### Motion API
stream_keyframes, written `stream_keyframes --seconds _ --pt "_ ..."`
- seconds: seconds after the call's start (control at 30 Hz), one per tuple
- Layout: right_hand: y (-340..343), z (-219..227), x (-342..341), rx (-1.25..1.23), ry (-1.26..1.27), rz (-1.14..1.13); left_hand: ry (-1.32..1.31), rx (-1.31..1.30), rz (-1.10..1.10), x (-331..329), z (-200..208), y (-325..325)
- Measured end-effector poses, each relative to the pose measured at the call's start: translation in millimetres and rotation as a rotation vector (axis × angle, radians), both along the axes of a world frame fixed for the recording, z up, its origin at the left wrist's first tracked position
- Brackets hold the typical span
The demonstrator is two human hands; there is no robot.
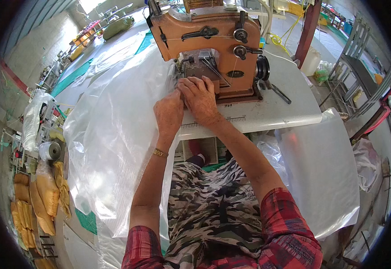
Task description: Sewing large plastic sheets using an industrial sewing machine.
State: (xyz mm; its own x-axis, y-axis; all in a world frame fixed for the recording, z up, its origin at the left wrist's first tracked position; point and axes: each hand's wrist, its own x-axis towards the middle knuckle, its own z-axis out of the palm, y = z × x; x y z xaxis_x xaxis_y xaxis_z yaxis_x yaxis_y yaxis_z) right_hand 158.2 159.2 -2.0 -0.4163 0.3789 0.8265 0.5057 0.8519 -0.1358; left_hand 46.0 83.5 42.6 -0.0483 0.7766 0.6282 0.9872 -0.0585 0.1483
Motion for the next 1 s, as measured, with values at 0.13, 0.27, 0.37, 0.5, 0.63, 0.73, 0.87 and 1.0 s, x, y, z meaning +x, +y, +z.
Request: stream_keyframes --seconds 0.13,0.27,0.37,0.5,0.63,0.73,0.87,1.0 --pt "1 -1 0 0.008 0.008 -0.001 -0.018 -0.044 0.009 1 0 1" --pt "1 -1 0 0.008 0.018 0.001 -0.007 -0.028 -0.006 0 0 2" --pt "1 -1 0 0.013 0.017 -0.005 0.002 -0.013 -0.024 0 -1 3" --pt "2 -1 -1 0.004 0.009 -0.013 0.033 -0.016 0.004 1 -2 4" --pt "3 -3 -2 -0.025 -0.016 -0.002 0.036 -0.043 0.035 2 -1 5" --pt "4 -3 -1 -0.013 -0.020 -0.019 0.033 -0.037 0.031 3 0 5" --pt "4 -1 -2 -0.026 -0.032 -0.028 0.045 -0.047 0.032 2 0 7" --pt "4 -1 -3 0.003 0.016 -0.035 0.068 -0.005 0.042 0 -1 14"
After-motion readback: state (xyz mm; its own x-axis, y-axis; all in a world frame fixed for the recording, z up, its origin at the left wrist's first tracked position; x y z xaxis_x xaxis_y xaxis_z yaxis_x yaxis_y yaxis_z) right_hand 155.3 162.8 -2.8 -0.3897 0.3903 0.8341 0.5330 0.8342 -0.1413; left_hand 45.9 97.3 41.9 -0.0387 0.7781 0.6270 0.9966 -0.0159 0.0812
